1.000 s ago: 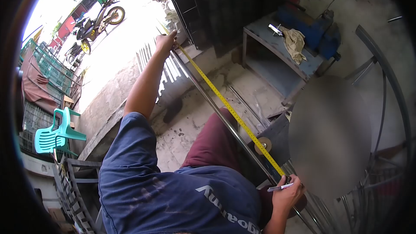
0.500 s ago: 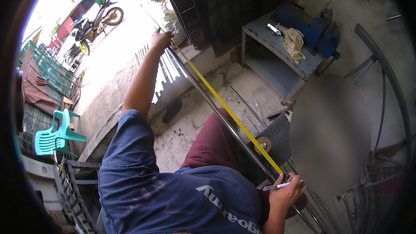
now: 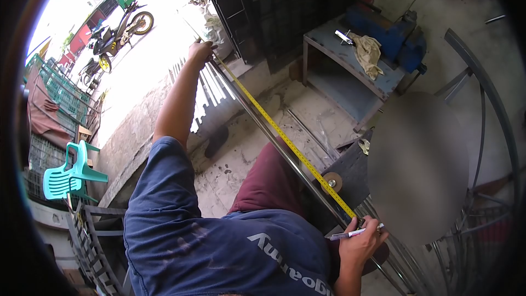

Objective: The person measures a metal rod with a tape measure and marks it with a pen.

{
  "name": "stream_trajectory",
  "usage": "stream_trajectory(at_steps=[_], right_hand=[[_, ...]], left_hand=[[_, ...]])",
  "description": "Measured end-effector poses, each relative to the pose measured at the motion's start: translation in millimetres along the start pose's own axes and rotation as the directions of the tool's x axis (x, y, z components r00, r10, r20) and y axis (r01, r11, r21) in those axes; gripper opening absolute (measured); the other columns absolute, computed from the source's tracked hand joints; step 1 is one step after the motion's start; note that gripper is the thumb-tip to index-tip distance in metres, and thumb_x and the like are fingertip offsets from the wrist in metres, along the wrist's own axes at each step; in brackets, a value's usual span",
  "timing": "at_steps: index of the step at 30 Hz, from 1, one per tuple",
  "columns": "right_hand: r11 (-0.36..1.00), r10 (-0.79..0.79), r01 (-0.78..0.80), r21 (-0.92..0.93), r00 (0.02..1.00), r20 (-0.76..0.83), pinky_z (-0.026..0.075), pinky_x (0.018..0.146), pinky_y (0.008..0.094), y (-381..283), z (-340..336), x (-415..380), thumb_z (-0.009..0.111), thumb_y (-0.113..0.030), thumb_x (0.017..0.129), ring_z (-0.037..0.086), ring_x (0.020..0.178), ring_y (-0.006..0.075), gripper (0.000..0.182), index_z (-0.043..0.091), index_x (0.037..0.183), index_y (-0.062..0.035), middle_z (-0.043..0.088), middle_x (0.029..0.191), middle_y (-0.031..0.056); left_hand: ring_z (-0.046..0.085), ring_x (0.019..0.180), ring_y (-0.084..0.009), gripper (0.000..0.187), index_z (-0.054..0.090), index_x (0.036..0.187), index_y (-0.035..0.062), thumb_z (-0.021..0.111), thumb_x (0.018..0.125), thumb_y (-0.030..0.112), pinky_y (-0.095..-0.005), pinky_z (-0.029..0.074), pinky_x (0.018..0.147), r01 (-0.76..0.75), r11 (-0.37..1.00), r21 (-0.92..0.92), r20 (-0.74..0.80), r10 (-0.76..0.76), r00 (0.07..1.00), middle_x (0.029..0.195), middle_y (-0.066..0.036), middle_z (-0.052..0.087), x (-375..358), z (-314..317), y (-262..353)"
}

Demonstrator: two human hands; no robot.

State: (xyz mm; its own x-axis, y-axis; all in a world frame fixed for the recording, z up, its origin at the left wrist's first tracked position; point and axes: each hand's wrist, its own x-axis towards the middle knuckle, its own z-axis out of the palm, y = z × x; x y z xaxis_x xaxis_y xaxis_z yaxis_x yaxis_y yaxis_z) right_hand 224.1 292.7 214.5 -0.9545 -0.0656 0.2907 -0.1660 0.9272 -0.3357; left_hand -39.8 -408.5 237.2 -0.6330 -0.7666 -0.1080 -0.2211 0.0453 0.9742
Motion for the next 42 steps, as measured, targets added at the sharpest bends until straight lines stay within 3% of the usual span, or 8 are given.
stream_trajectory(at_steps=[12, 15, 18, 21, 24, 30, 33, 42], right_hand=[[1.0, -0.02, 0.02, -0.004, 0.999, -0.028, 0.042, 0.099, 0.0537, -8, -9, -2, 0.079, -0.007, 0.092, 0.066, 0.082, 0.0429, 0.027, 0.056, 0.106, -0.0028, 0.071, 0.085, 0.0193], [1.0, -0.023, 0.023, -0.004, 0.999, -0.036, 0.042, 0.099, 0.0541, -7, -9, -3, 0.079, -0.007, 0.092, 0.066, 0.083, 0.0439, 0.028, 0.056, 0.107, -0.0029, 0.07, 0.084, 0.0195], [0.999, -0.031, 0.031, -0.008, 0.998, -0.059, 0.042, 0.098, 0.0539, -4, -8, -6, 0.079, -0.008, 0.091, 0.065, 0.084, 0.0447, 0.028, 0.056, 0.107, -0.0031, 0.07, 0.083, 0.0198], [0.999, -0.02, 0.019, -0.042, 1.0, -0.023, 0.042, 0.098, 0.0536, -1, -9, -9, 0.079, -0.012, 0.094, 0.071, 0.087, 0.0396, 0.028, 0.055, 0.106, -0.0038, 0.073, 0.093, 0.0167], [0.999, 0.009, -0.009, -0.038, 1.0, -0.003, 0.042, 0.099, 0.053, -5, -12, -9, 0.08, -0.013, 0.094, 0.071, 0.088, 0.0401, 0.028, 0.056, 0.105, -0.0038, 0.074, 0.094, 0.0175], [0.998, 0.062, -0.062, 0.02, 0.998, 0.023, 0.042, 0.1, 0.0539, -1, -2, -13, 0.08, -0.009, 0.091, 0.068, 0.092, 0.0446, 0.031, 0.055, 0.107, -0.0046, 0.073, 0.093, 0.0183], [0.999, 0.054, -0.054, 0.007, 0.998, 0.037, 0.042, 0.101, 0.0526, 10, 6, -16, 0.08, -0.011, 0.092, 0.07, 0.091, 0.042, 0.029, 0.055, 0.106, -0.0049, 0.074, 0.093, 0.0176], [0.988, 0.129, -0.138, 0.067, 0.983, 0.13, 0.042, 0.104, 0.0552, 42, 13, -25, 0.08, -0.011, 0.093, 0.071, 0.093, 0.0445, 0.034, 0.05, 0.106, -0.0049, 0.075, 0.096, 0.0181]], left_hand=[[0.057, 0.056, -0.0104, 0.078, 0.026, 0.175, 0.0104, 0.063, 0.106, 0.007, -0.0279, 0.045, 0.046, 0.064, 0.998, -0.007, 0.021, -0.064, 0.998, 0.102, -0.012, 0.081, -1, -4, 6], [0.055, 0.058, -0.0095, 0.044, 0.054, 0.152, 0.0033, 0.063, 0.111, 0.014, -0.0263, 0.046, 0.048, 0.029, 0.999, 0.039, -0.007, -0.028, 1.0, 0.107, -0.012, 0.079, -12, 0, 9], [0.058, 0.061, -0.0095, 0.042, 0.055, 0.15, 0.0029, 0.063, 0.111, 0.013, -0.0264, 0.048, 0.049, 0.026, 1.0, -0.015, -0.011, -0.026, 1.0, 0.108, -0.012, 0.079, -8, 0, 4], [0.063, 0.067, -0.0098, 0.043, 0.054, 0.151, 0.0033, 0.064, 0.11, 0.013, -0.0267, 0.05, 0.051, 0.001, 1.0, 0.003, -0.006, -0.001, 1.0, 0.108, -0.012, 0.08, -6, -3, -2], [0.063, 0.061, -0.0119, 0.07, 0.04, 0.167, 0.0037, 0.069, 0.104, 0.01, -0.0283, 0.051, 0.05, -0.005, 1.0, 0.002, 0.001, 0.005, 1.0, 0.099, -0.012, 0.08, -1, -6, -3], [0.07, 0.067, -0.0184, 0.036, 0.072, 0.115, -0.0088, 0.077, 0.1, 0.023, -0.0333, 0.057, 0.058, 0.014, 0.994, 0.106, -0.035, -0.01, 0.999, 0.091, -0.014, 0.077, 1, -13, -6], [0.071, 0.068, -0.0195, 0.038, 0.074, 0.111, -0.0092, 0.078, 0.098, 0.027, -0.0342, 0.057, 0.06, 0.025, 0.989, 0.148, -0.098, -0.011, 0.995, 0.088, -0.015, 0.076, -14, -10, 0], [0.075, 0.091, -0.0256, 0.053, 0.065, 0.131, -0.0164, 0.077, 0.1, 0.025, -0.0366, 0.057, 0.074, -0.026, 0.995, 0.1, -0.105, 0.037, 0.994, 0.107, -0.022, 0.075, -36, -3, 5]])
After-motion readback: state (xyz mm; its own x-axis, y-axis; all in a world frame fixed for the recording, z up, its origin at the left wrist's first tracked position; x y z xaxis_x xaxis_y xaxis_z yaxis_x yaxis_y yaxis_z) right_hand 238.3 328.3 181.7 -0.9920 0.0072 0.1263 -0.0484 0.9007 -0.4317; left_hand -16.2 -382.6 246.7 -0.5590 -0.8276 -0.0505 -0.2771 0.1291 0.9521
